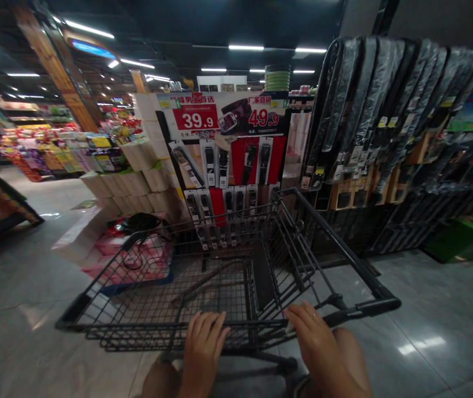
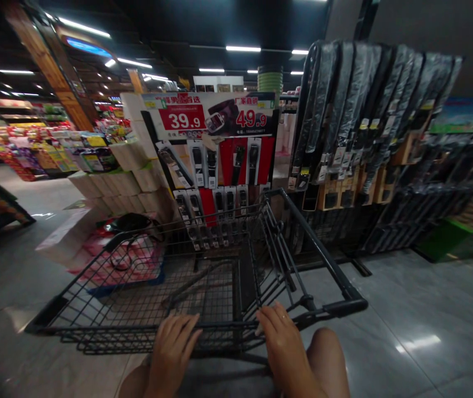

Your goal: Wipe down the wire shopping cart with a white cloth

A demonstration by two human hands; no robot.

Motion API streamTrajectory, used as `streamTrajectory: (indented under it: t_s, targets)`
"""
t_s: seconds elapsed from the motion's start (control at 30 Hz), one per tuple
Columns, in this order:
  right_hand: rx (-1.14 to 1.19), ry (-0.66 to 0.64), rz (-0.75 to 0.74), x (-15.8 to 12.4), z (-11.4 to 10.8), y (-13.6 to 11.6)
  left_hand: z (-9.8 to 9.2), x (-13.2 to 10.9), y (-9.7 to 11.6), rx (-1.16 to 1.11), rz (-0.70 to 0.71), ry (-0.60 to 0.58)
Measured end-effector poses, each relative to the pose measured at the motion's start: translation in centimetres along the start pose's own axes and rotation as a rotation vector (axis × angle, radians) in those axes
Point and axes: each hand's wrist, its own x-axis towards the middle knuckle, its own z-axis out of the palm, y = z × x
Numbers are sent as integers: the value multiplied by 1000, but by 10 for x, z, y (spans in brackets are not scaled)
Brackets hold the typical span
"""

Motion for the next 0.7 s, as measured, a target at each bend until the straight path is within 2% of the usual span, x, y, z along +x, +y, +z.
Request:
streamTrajectory:
  t_s: [0.1, 0.27, 0.5, 0.7]
  targets:
    - [-17, -9, -67, -7, -3, 12, -2, -6, -20, -44, 20, 36]
    - [33, -15, -30, -6, 1, 12, 2, -5, -26, -105, 62, 84]
    - [232, 43, 107, 12, 26, -22, -1, 1, -24, -137, 42, 77]
    - [254, 58, 109, 31, 33, -47, -6, 7, -18, -141, -33, 10]
